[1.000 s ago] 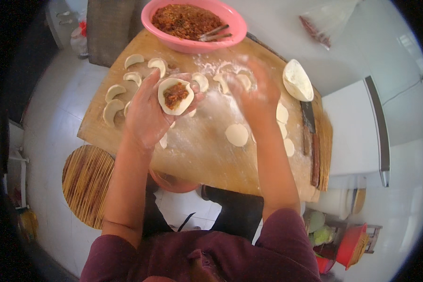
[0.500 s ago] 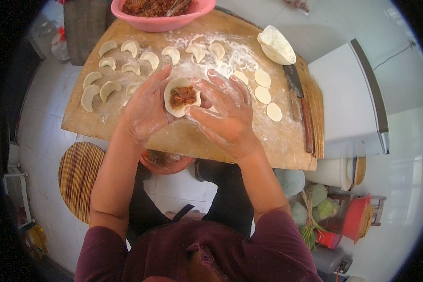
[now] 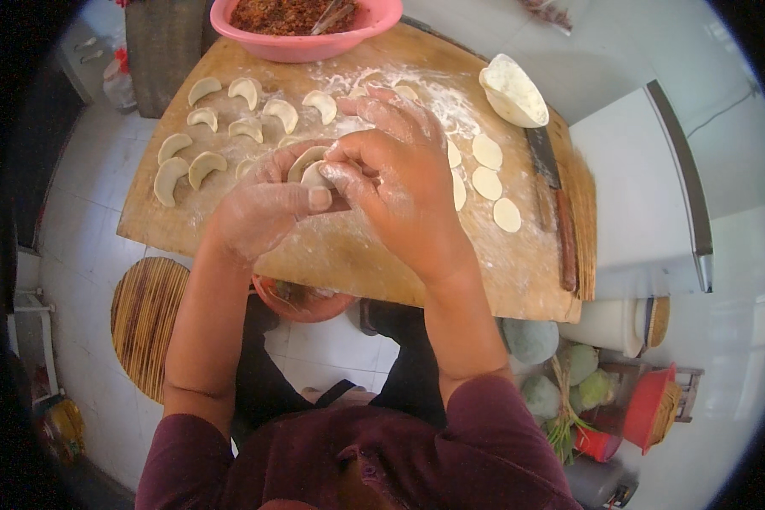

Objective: The person repeatedly places filling onto round dough wrappers using chopsticks, then folds and seals each wrapper into a dumpling. Finished dumplings are arranged on a floured wooden board.

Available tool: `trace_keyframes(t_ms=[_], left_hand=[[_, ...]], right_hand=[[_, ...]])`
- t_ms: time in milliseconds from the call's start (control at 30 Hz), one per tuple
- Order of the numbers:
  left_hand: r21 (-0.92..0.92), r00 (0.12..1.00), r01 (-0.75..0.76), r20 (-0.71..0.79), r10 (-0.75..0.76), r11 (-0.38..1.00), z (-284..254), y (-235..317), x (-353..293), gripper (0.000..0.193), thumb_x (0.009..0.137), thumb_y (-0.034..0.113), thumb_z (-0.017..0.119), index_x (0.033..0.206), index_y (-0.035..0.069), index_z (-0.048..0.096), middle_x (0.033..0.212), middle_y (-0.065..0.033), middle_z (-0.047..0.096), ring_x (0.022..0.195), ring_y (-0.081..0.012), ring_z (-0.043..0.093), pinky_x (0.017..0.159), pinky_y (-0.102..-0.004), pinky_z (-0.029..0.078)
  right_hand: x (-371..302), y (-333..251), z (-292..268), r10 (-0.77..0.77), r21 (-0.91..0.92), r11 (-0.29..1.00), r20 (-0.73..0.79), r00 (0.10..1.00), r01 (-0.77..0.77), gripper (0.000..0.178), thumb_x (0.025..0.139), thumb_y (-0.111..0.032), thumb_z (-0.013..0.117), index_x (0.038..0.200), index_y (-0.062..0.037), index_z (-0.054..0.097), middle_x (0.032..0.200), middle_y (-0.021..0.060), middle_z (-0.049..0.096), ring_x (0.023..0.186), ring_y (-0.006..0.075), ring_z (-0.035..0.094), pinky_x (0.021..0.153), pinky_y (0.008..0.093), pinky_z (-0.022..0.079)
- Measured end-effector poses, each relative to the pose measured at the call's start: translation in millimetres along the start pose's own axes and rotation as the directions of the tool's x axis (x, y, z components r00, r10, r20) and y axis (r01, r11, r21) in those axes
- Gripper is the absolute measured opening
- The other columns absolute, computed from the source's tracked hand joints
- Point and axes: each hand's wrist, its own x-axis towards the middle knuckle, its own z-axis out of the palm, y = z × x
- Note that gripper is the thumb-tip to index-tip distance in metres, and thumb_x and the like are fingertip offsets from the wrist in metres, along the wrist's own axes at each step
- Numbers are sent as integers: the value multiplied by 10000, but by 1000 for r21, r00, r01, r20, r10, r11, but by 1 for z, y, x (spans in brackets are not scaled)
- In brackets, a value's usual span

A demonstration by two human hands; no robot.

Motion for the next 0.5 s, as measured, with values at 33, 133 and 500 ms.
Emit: trace_keyframes(t_ms=[33,133,500], left_hand=[[47,1000,12,-15,-12,999,-1,1,-1,505,858,72,725,1326,-6,552,1204,-80,648,1139,-187,624,988,-344,518],[171,998,5,-57,5,985,-2,-3,-2,539,848,62,745,1345,-11,549,1211,-58,652,1129,-142,615,987,-294,496],[518,975,13,-196,104,855,4,-2,-5,479,924,185,668,1346,-20,569,1241,-100,638,1126,-147,581,979,-306,473]], right_hand=[[2,0,1,10,16,1000,4,1000,-10,124,780,-80,750,894,-99,706,1234,93,674,1272,342,527,1077,456,358],[1,2,6,67,82,994,33,997,-70,106,794,-99,745,894,-92,708,1228,91,677,1259,337,532,1074,448,362],[-2,11,17,124,190,974,26,992,-127,127,802,-115,742,924,-91,718,1228,104,673,1248,329,532,1064,437,378]])
